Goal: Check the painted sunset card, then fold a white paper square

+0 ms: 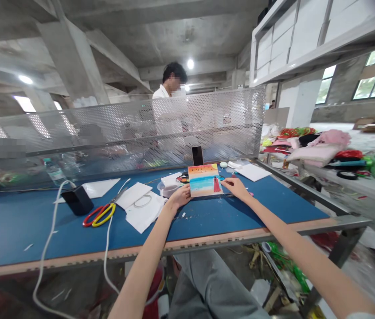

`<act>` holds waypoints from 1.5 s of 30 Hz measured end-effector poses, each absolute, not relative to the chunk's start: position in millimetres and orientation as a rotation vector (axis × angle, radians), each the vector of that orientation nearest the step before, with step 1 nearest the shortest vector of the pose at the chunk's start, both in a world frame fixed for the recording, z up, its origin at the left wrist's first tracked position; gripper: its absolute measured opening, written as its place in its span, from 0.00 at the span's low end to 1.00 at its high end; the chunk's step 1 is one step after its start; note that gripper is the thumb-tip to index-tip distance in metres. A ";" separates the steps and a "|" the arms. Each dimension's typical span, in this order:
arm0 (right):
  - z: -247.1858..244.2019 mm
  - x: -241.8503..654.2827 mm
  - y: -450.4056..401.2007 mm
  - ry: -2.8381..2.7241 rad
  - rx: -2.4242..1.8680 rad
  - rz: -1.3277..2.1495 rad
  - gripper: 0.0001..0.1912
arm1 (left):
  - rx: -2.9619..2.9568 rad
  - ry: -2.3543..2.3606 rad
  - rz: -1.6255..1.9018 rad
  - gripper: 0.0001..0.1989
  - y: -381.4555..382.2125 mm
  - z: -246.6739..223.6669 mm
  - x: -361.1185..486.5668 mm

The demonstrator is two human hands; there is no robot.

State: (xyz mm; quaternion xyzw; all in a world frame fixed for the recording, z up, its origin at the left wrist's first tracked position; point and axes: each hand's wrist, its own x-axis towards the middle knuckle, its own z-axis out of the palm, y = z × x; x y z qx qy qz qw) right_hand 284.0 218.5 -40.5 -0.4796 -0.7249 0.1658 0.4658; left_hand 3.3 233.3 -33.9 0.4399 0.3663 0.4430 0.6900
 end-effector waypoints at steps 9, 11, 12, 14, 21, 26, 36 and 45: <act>-37.7 285.5 221.1 -1.592 -1.091 0.778 0.32 | 0.900 0.901 1.003 0.10 226.2 -25.3 7.0; -38.1 284.9 221.7 -1.584 -1.077 0.797 0.32 | 0.876 0.933 0.997 0.10 225.6 -23.8 7.4; -38.3 284.5 222.0 -1.580 -1.071 0.797 0.32 | 0.874 0.940 0.993 0.10 225.3 -23.1 7.5; -38.3 283.6 222.6 -1.576 -1.060 0.793 0.33 | 0.864 0.952 0.994 0.10 224.6 -22.1 7.6; -41.6 284.1 226.7 -1.579 -1.019 0.858 0.31 | 0.846 0.914 1.065 0.08 218.1 -18.4 11.2; -45.7 286.6 230.9 -1.570 -1.003 0.878 0.30 | 0.881 0.820 1.083 0.11 214.3 -14.5 14.7; -48.0 286.8 234.6 -1.547 -0.984 0.886 0.30 | 0.852 0.847 1.051 0.16 213.8 -13.1 14.4; -48.2 287.4 233.3 -1.531 -0.987 0.884 0.30 | 0.886 0.902 1.052 0.13 210.9 -11.2 16.2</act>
